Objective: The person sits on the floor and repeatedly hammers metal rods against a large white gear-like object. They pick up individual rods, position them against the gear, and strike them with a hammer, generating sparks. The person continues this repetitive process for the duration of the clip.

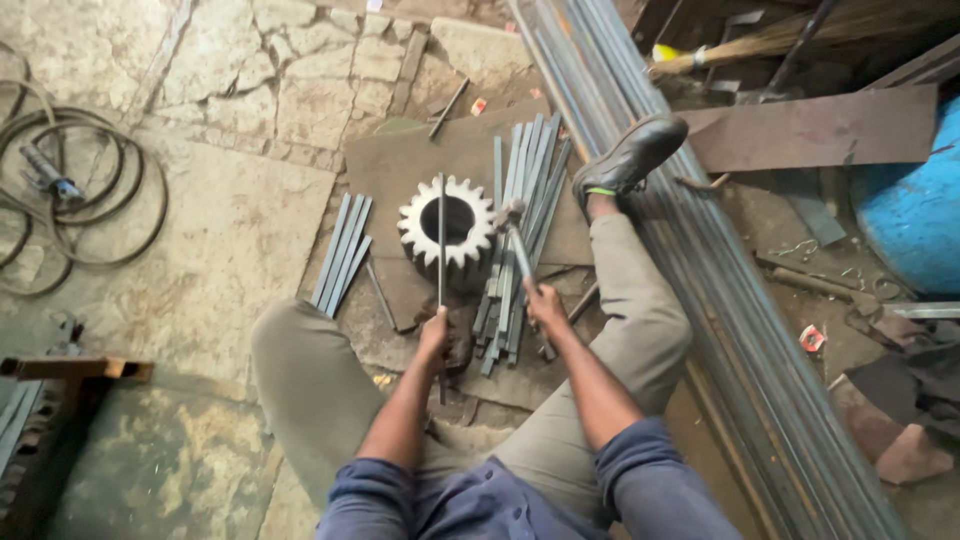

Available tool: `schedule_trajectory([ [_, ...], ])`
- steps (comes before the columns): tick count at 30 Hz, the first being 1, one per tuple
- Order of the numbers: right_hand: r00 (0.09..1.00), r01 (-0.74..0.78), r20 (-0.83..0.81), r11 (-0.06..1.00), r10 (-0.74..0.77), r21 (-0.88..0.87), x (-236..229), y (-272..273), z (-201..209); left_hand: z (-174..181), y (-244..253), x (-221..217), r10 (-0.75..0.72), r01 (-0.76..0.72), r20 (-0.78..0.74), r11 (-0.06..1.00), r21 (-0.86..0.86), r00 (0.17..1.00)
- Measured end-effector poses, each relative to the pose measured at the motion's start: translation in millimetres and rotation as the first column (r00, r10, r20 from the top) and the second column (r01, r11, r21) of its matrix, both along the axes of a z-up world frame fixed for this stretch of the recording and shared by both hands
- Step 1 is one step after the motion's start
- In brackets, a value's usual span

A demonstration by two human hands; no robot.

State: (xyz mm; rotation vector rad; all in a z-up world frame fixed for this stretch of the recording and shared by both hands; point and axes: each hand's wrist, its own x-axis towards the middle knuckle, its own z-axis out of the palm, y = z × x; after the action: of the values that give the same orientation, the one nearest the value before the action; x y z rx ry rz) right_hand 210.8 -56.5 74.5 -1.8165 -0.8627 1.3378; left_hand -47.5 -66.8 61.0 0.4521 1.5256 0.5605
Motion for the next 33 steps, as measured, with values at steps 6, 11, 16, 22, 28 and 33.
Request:
schedule_trajectory([
  [6,0.974,0.015,-0.224,0.989,0.018,0.147,2.4,13.6,29.3,-40.9,-7.4,-2.1,0.019,0.207,-0.435,0.86,0.465,0.9],
  [11,0.972,-0.017,-0.18,0.817,0.148,0.577,0.2,46.9,122.0,-47.6,-15.0,-2.3,-0.061,0.174,-0.399,0.951,0.254,0.915],
  [16,0.967,0.035,-0.195,0.679,0.161,0.733,-29.5,103.5,197.4,-25.7,-23.6,6.1,-0.089,0.269,-0.543,0.927,0.262,0.835],
  [22,0.976,-0.194,0.193,0.801,0.1,0.566,-47.0,157.7,79.2,-12.2,-37.0,8.7,-0.238,0.321,-0.48,0.942,0.097,0.845],
  [28,0.794,-0.253,0.59,0.962,0.149,0.098,-29.0,97.1,-37.7,-24.3,-36.6,5.9,-0.192,0.286,-0.503,0.951,0.115,0.843],
  [33,0.723,-0.259,0.645,0.963,0.247,-0.079,-3.1,40.7,-16.5,-13.4,-17.6,5.9,-0.172,0.278,-0.373,0.927,0.252,0.912],
])
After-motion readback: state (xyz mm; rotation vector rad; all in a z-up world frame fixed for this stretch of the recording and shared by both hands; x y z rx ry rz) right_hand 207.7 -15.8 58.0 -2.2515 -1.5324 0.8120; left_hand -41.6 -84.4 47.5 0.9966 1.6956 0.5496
